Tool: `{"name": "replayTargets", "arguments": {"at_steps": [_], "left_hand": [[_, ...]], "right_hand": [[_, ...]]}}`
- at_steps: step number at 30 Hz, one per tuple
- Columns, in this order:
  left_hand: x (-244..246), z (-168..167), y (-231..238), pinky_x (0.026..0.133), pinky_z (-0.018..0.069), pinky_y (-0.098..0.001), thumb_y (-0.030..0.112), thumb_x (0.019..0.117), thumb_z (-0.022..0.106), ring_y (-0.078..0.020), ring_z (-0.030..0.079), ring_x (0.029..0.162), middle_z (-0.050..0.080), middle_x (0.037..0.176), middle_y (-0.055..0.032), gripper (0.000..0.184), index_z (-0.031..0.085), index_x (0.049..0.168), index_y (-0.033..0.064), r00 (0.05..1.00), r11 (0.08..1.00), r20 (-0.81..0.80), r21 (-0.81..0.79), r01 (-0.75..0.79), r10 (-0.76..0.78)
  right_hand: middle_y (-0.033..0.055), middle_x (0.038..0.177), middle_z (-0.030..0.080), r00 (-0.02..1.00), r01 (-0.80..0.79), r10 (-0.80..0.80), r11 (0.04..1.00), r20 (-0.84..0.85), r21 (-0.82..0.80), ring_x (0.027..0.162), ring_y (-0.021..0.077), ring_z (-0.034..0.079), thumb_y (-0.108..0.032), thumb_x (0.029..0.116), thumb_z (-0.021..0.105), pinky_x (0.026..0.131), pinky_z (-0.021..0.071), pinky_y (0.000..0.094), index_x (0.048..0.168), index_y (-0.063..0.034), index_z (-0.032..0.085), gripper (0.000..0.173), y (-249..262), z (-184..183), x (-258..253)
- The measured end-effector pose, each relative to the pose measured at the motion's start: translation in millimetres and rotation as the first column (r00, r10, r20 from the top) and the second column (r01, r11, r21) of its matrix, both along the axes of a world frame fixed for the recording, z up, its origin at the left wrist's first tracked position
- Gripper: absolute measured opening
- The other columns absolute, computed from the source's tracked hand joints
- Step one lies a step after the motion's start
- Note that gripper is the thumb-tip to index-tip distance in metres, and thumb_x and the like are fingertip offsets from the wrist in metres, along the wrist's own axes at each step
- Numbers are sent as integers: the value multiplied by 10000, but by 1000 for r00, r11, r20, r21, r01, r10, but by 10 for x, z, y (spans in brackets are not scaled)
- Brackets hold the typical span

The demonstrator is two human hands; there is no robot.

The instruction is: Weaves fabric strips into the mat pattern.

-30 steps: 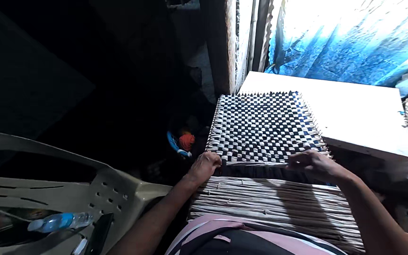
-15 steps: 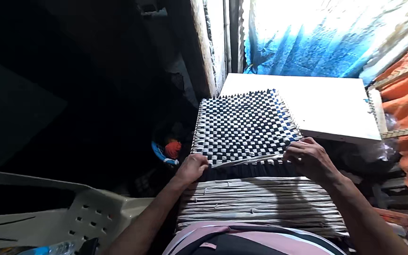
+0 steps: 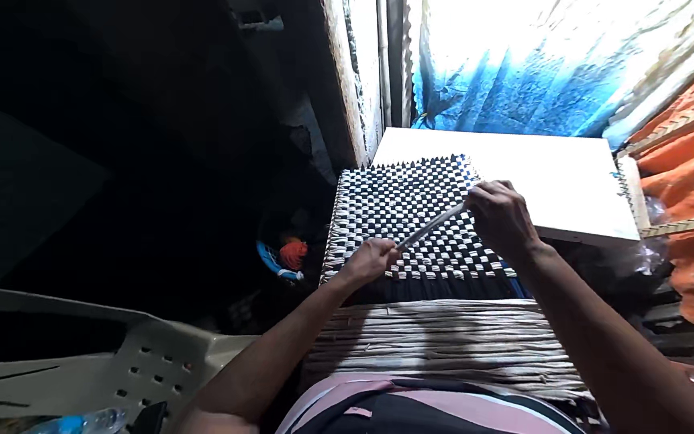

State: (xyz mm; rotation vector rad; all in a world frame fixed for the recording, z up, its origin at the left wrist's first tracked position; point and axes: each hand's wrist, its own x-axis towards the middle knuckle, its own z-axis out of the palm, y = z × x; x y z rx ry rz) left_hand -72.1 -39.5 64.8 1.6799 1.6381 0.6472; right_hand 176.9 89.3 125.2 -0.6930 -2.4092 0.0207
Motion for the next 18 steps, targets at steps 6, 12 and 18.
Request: {"name": "replayTargets", "arguments": {"at_steps": [6,12,18], "left_hand": [[-456,-150,-16,664,577,-274,209,1102,467,-85,623,646,641,819,-19,261,632,1138,11,688,873,542,-227,-432,482],[-543,-107,-226,681,589,-290,160,1087,484,-115,640,673,631,822,-26,187,618,1136,39,317,720,710,-378,-582,629],[-395,-114,-335,478,400,-169,184,1096,473,-36,453,519,560,729,12,235,645,1073,25,336,708,695,-349,-614,635]], "right_hand": [[178,1071,678,994,-93,108,910,14,-404,1069,373,635,-105,921,701,945,512,568,997,-67,760,103,-671,-611,-851],[201,1152,672,844,-116,389,804,370,-583,1172,380,589,-259,1030,505,993,408,580,1040,-54,749,319,-1030,-1091,-1044],[263,1150,651,816,35,232,894,529,-446,1156,436,591,-371,1016,512,974,409,620,949,15,708,438,-1175,-1050,-1204]]}}
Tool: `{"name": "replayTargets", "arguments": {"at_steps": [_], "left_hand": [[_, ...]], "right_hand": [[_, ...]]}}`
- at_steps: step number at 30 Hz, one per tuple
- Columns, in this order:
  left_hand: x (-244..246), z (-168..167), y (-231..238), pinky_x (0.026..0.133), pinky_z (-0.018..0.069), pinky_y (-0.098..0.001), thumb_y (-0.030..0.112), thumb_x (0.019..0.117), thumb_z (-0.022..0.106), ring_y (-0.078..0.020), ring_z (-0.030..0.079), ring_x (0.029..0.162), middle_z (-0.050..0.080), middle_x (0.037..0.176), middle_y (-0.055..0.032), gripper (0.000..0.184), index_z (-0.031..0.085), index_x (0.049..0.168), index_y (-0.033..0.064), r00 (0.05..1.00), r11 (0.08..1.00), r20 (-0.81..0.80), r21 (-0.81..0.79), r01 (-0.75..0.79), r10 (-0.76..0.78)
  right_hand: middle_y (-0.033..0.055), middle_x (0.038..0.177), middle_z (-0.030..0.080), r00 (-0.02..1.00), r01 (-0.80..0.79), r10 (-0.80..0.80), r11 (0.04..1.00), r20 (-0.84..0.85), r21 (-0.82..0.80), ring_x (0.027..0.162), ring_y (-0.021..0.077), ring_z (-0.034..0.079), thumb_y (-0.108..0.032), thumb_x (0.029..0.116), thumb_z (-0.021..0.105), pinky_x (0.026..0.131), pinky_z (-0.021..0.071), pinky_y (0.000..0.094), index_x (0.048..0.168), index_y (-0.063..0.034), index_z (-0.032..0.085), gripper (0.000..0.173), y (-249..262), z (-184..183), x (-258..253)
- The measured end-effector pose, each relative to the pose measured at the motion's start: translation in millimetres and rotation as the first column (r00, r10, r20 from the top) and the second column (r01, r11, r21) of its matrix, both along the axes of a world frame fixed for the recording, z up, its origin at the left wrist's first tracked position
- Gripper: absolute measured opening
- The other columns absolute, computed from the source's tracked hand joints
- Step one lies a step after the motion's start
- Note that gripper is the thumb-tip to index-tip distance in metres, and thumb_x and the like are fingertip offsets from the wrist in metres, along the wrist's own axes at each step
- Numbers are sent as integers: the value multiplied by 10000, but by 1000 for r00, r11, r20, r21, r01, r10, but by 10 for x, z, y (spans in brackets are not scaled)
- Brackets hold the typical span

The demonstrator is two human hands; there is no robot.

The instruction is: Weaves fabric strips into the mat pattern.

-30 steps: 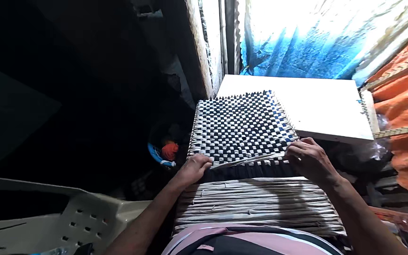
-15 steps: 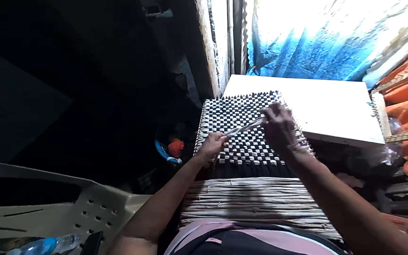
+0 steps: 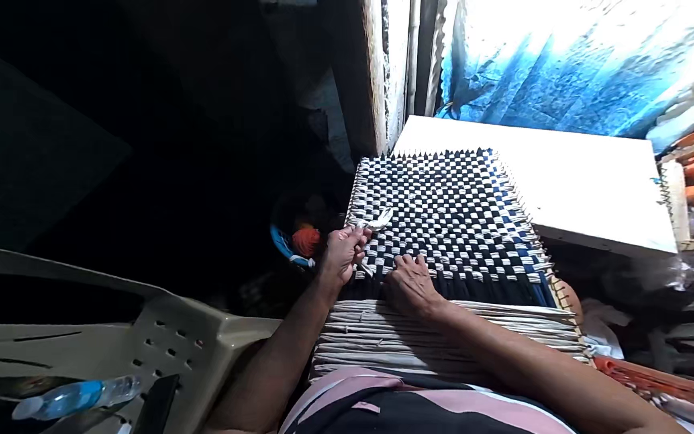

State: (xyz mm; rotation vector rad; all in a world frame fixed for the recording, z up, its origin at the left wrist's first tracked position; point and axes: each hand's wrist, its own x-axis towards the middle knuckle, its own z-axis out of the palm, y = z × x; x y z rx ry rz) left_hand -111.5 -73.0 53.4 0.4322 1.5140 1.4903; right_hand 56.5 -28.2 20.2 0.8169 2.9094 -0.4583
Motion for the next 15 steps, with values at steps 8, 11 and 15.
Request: {"name": "replayTargets", "arguments": {"at_steps": [8,11,15], "left_hand": [[98,45,-102,491,400,-173,190,1101,467,-40,446,517,524,680,21,254,651,1037,27,993,998,-119,57,-9,15],[134,-25,-137,497,394,-192,199,1098,477,-42,429,520,517,685,24,261,658,1066,14,952,991,-276,5,137,-130],[176,-242,-186,729,492,-392,232,1079,493,-198,566,736,587,806,-103,320,657,967,-18,517,782,-591,-403,476,-620]], "right_hand": [[267,1228,610,996,72,-74,997,49,26,1204,437,560,-590,893,586,976,381,658,940,7,695,608,-62,7,20],[188,1303,586,986,165,-166,972,13,-165,1287,373,500,-480,870,628,998,352,632,967,-68,746,440,19,-85,39],[155,1260,598,951,261,-306,867,-40,-424,1261,326,488,-391,875,683,1069,298,578,940,-71,763,336,128,-78,94]]}}
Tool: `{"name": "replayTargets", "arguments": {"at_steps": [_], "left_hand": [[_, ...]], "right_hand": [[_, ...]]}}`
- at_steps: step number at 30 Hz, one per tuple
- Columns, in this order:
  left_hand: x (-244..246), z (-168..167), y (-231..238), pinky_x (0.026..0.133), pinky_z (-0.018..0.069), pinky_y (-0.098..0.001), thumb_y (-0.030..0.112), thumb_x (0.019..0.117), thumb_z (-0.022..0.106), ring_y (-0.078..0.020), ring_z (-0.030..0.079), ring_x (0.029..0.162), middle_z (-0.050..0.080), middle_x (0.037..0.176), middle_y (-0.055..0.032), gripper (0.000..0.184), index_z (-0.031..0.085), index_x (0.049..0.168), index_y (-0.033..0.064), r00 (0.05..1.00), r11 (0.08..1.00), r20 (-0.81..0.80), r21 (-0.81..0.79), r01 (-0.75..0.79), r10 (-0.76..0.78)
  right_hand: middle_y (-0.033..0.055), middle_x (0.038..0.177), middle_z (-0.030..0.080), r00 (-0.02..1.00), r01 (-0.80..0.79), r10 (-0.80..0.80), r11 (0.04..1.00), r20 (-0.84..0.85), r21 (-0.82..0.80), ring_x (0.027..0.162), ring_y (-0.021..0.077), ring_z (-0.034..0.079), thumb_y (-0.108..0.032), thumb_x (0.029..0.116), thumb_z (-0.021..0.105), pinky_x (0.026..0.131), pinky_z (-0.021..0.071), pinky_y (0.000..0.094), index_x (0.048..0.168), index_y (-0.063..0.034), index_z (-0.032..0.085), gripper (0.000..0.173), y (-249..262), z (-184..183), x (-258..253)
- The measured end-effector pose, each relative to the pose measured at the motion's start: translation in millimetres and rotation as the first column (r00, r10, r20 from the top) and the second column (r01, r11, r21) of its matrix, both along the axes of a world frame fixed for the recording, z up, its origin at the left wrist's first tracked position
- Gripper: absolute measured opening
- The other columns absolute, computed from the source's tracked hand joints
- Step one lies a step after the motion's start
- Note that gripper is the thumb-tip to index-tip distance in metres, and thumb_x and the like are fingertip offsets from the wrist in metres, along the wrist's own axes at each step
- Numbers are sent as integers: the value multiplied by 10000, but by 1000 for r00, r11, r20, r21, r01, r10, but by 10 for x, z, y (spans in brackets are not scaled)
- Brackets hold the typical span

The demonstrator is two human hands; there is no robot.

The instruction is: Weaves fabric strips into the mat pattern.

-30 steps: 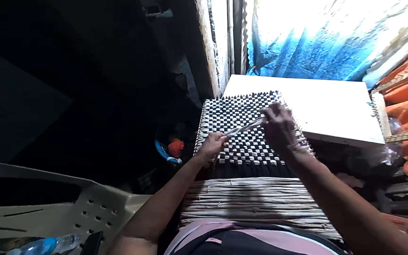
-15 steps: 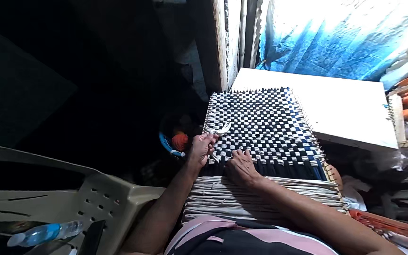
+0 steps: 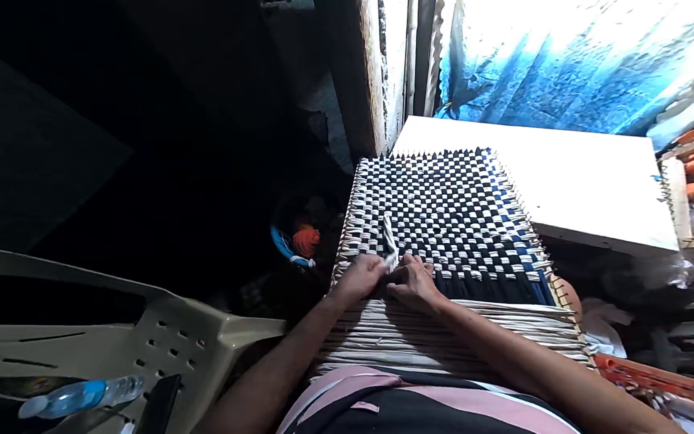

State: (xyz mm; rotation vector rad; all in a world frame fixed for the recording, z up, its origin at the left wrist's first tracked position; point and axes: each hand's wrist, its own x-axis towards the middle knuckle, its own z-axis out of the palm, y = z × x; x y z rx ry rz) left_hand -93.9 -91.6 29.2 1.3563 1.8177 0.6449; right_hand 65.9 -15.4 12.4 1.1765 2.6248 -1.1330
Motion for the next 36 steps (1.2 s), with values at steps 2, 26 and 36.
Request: {"name": "replayTargets", "arguments": {"at_steps": [2,26,36], "left_hand": [[101,80,-32,990,478,-554,240,1091,448,-348,648,1096,679,1111,-214,347,680,1133,-14,935,957,-274,-243,159,-225],[-108,-102,-109,706,460,-358,173,1046,520,-136,529,705,557,760,-40,246,648,902,19,981,981,35,20,192,-193],[-137,-46,-222,1055,461,-464,107,870,741,-340,593,1180,648,1186,-228,263,702,1085,-39,963,931,-150,259,258,-225]], "right_hand": [[158,1255,590,1000,20,-20,999,-15,-38,1259,321,482,-390,893,684,1075,287,565,931,-52,746,346,8,-3,12],[183,1392,530,999,40,-38,992,13,-117,1352,358,422,-263,901,732,1109,284,598,1063,-66,758,256,-1,283,41],[38,919,704,918,-176,58,946,-392,-273,894,100,664,-187,1009,632,915,534,321,979,-8,700,194,248,744,368]]}}
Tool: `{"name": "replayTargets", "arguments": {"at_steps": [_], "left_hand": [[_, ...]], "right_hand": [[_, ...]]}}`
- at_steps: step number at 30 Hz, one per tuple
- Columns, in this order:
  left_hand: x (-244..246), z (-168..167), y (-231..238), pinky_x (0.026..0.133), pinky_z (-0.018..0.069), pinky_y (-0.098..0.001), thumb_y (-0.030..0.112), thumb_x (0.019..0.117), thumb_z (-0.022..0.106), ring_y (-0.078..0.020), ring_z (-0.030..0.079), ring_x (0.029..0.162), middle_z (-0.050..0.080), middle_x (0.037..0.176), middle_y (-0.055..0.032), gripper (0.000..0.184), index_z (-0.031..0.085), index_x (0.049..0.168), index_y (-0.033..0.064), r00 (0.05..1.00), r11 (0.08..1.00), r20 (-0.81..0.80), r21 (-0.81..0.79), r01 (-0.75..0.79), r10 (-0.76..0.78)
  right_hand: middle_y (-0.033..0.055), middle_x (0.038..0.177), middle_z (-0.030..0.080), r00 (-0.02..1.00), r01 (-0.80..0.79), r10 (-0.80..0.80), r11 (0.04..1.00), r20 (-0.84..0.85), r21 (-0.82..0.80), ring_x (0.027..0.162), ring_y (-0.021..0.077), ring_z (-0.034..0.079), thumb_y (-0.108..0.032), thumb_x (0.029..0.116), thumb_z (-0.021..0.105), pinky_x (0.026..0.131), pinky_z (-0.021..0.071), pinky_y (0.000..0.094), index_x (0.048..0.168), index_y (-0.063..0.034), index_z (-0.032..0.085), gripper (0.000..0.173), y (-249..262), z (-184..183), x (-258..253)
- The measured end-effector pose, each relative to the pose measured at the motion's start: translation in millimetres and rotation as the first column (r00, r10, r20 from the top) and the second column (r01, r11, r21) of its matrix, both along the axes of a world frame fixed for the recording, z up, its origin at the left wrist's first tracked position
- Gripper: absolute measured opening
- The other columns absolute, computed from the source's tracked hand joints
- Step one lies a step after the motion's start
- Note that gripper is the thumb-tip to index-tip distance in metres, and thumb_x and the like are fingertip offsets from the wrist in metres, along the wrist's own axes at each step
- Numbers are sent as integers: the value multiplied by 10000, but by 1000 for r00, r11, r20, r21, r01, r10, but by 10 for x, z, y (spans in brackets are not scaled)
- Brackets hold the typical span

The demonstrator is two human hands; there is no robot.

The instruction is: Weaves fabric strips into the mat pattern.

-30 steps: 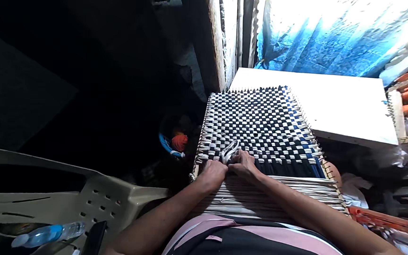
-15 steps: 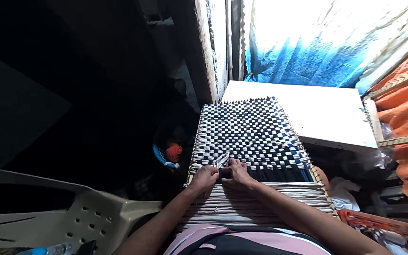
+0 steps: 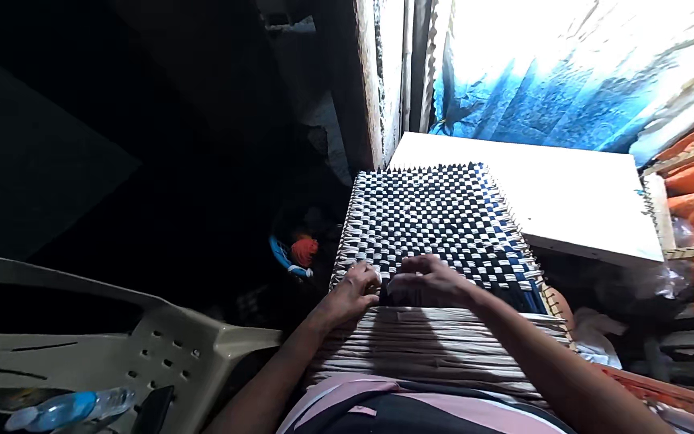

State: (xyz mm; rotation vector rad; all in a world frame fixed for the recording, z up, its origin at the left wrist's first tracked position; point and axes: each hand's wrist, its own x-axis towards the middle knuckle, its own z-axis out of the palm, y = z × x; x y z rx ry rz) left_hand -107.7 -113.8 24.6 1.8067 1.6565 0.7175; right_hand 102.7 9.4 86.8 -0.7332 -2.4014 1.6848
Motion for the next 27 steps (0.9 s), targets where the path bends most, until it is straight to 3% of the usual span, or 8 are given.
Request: {"name": "replayTargets", "arguments": {"at_steps": [2,4,8,12,15,21,23,27], "left_hand": [[-46,14,-5,987,515,-415,164,880,774,-290,632,1095,652,1162,-207,325,681,1117,-38,999,999,-6,-10,-49,49],[-107,-4,-21,929,533,-377,187,905,760,-244,652,1005,675,1091,-183,285,702,1079,-31,998,997,0,-43,-70,70],[-111,-32,-6,873,529,-334,174,934,727,-198,641,926,675,1028,-152,193,738,1005,-5,997,993,-11,-89,-75,74],[-56,-26,80,913,527,-408,185,933,716,-251,647,965,667,1049,-160,200,733,1020,5,989,985,-143,-163,-50,27],[-57,-99,169,919,540,-463,165,967,661,-309,680,969,696,1007,-192,209,730,1005,-28,974,997,-228,-67,-21,5],[-253,9,307,965,527,-442,163,977,675,-244,682,1007,719,1055,-157,194,744,1037,-8,993,979,-111,-203,22,-46],[-331,28,281,935,530,-405,164,943,725,-207,669,971,712,1035,-132,177,747,1034,13,995,975,-83,-218,32,-51],[-141,-58,261,920,533,-525,90,922,675,-327,687,987,713,1017,-177,128,741,987,1,958,992,-282,-126,13,-48]], "right_hand": [[-52,735,654,995,-18,-1,979,-96,-203,669,28,611,-166,992,645,668,542,236,844,-80,664,173,242,-18,232],[-89,639,571,997,-72,71,993,-10,-92,556,-7,501,-251,966,681,544,430,202,815,-106,676,209,432,-31,471],[-38,740,609,949,-254,200,942,243,217,653,24,518,-253,1035,597,643,442,264,939,-81,729,237,495,-1,770],[83,945,750,899,-215,31,900,437,379,923,260,698,-282,1022,637,863,519,562,1030,-135,790,213,444,-146,825],[115,977,763,923,-90,-137,832,360,548,983,339,713,-222,1011,634,885,514,633,1008,-140,797,182,446,-223,837],[123,960,738,889,-2,-195,903,414,429,943,310,696,-236,1020,643,869,522,591,1019,-108,770,180,620,-256,834],[114,908,714,907,-16,-144,928,396,372,819,252,674,-206,1027,636,763,544,506,1014,-82,757,174,667,-197,954],[79,848,725,958,24,-128,927,258,374,812,182,673,-86,974,677,801,534,456,927,-55,772,111,722,-63,1254]]}}
